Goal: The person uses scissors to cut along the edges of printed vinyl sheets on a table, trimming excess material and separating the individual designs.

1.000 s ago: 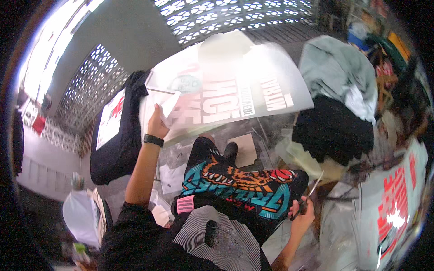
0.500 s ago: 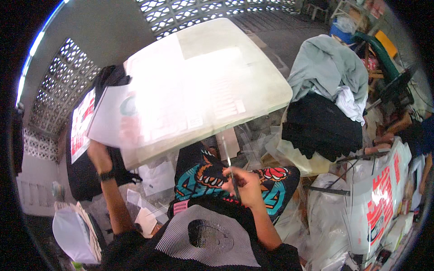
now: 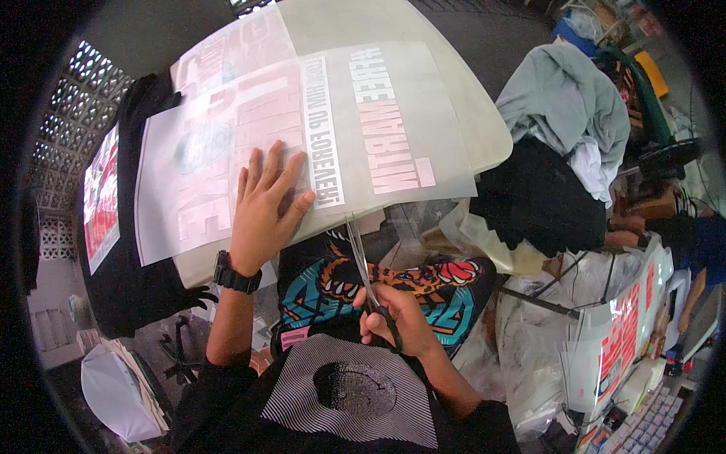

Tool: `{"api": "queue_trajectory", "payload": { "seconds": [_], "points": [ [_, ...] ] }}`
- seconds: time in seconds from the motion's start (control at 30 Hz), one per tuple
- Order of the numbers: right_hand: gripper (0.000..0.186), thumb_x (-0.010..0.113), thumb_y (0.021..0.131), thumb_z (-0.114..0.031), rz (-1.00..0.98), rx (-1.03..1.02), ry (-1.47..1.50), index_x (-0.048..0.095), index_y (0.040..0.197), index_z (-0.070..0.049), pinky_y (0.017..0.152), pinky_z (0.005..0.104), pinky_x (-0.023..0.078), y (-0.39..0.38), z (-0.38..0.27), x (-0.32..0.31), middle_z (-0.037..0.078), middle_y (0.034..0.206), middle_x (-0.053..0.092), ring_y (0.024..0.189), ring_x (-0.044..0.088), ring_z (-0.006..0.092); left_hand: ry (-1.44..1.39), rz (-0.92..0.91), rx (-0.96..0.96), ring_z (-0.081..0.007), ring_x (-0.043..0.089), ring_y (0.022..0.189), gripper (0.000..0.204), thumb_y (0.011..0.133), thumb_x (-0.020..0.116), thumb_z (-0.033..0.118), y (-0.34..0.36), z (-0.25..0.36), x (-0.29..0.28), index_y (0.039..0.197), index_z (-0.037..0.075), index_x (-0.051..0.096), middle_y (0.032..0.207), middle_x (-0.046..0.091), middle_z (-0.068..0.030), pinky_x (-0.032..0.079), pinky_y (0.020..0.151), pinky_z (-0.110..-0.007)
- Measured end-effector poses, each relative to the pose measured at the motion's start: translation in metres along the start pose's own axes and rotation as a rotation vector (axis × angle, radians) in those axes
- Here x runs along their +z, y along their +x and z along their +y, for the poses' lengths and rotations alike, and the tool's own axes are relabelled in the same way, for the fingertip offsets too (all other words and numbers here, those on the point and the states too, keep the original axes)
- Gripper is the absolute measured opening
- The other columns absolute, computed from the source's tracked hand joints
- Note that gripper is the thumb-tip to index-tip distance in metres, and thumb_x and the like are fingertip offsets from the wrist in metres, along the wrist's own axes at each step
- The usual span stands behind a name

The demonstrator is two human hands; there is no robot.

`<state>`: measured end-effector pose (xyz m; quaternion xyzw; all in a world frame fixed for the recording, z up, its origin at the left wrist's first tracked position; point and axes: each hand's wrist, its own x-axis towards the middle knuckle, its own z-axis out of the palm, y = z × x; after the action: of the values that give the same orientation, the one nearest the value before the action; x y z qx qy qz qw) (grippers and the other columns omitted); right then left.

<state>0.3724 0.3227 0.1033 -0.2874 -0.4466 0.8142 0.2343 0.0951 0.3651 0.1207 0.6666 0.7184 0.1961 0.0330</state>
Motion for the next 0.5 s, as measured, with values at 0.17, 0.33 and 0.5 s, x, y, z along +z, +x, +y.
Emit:
{"api": "queue_trajectory", "payload": {
  "seconds": [0.17, 0.33, 0.5],
  "points": [
    [0.06, 0.071, 0.089, -0.051, 0.036, -0.011, -0.012, 0.055, 0.115, 0.001, 0.059, 0.0232, 0.051, 0.007, -0.005, 0.006, 0.003, 0.073, 0.061, 0.064, 0.064, 0.0104, 0.026, 0.039, -0.002, -0.0446, 0.023, 0.149, 0.057, 0.097, 0.056, 0.047, -0.001, 0.004, 0.003, 0.146, 0.018, 0.052, 0.159, 0.035, -0.015, 0.018, 0.119, -0.057],
    [0.057, 0.073, 0.091, -0.043, 0.125, 0.004, -0.062, 0.054, 0.121, 0.002, 0.056, 0.0216, 0.05, 0.017, -0.015, 0.018, 0.001, 0.071, 0.059, 0.06, 0.062, 0.0081, 0.033, 0.058, 0.001, -0.0444, 0.026, 0.148, 0.056, 0.096, 0.058, 0.044, -0.001, 0.007, 0.0, 0.145, 0.018, 0.053, 0.159, 0.036, -0.0143, 0.018, 0.119, -0.056],
    [0.052, 0.076, 0.09, -0.036, 0.219, 0.044, -0.113, 0.056, 0.118, 0.002, 0.051, 0.0187, 0.047, 0.021, -0.016, 0.024, -0.001, 0.069, 0.058, 0.055, 0.058, 0.0045, 0.034, 0.072, -0.001, -0.0441, 0.027, 0.147, 0.055, 0.096, 0.059, 0.044, -0.001, 0.007, 0.001, 0.145, 0.019, 0.054, 0.158, 0.037, -0.0145, 0.019, 0.119, -0.056]
  ]
}}
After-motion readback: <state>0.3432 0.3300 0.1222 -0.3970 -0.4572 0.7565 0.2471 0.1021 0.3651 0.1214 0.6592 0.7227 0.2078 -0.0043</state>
